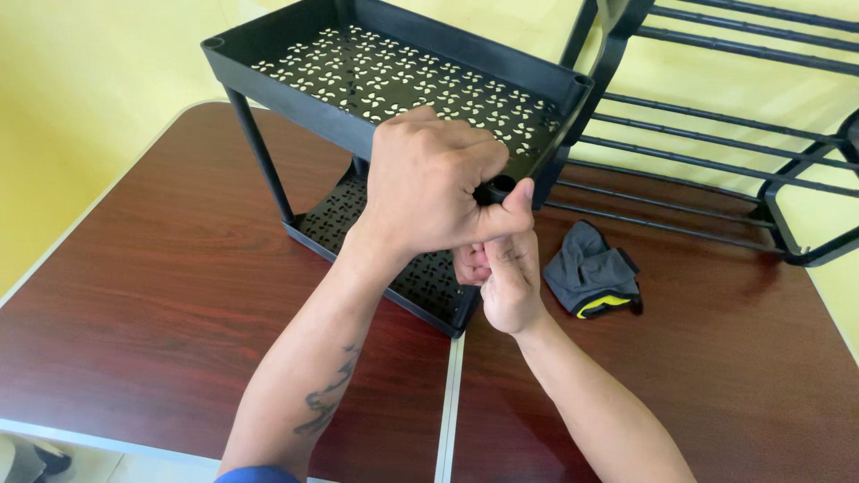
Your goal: The person disassembles a black plastic two-tier stand on a wooden table. They remove the vertical support rods from the trays, separate the trays, and then wipe the metal frame with a cloth. The person folds the cloth and places it on the table.
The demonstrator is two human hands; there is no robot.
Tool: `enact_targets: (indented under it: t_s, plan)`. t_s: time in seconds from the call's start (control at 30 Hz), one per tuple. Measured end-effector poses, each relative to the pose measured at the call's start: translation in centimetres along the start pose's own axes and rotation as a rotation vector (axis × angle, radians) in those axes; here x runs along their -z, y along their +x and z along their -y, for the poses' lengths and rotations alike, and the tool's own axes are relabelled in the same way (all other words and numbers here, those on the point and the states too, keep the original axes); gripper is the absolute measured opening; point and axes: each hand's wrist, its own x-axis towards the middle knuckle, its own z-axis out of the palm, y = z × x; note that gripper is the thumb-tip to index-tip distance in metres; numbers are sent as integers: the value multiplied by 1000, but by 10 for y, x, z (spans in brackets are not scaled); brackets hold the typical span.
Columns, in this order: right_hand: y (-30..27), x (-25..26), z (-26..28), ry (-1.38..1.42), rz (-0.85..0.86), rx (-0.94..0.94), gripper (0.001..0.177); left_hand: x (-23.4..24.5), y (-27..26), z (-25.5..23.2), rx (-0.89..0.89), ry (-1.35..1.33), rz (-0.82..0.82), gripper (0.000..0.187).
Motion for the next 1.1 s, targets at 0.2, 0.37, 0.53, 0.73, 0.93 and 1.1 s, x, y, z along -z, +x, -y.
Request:
enact_targets:
  t_s: [0.2,0.37,0.53,0.73,0.93,1.1]
  plan:
    - [-20,-21,7,-289,6,171,50,18,25,21,193,87,-80,54]
    - [-19,-27,3,52,-128,-10,48,13,4,14,-13,34,2,46]
    - [-12,-30,19,-55,-32,-45,46,21,-2,5,9,16,0,46]
    - [-1,-21,37,-322,55,-34,48,28,-16,14,58,-87,42,45]
    - [-1,10,34,-488,-96,68,44,31,-27,13,85,-91,61,42]
    - [6,47,25,-664,-461,223,34,30,-33,16,124,-130,67,38]
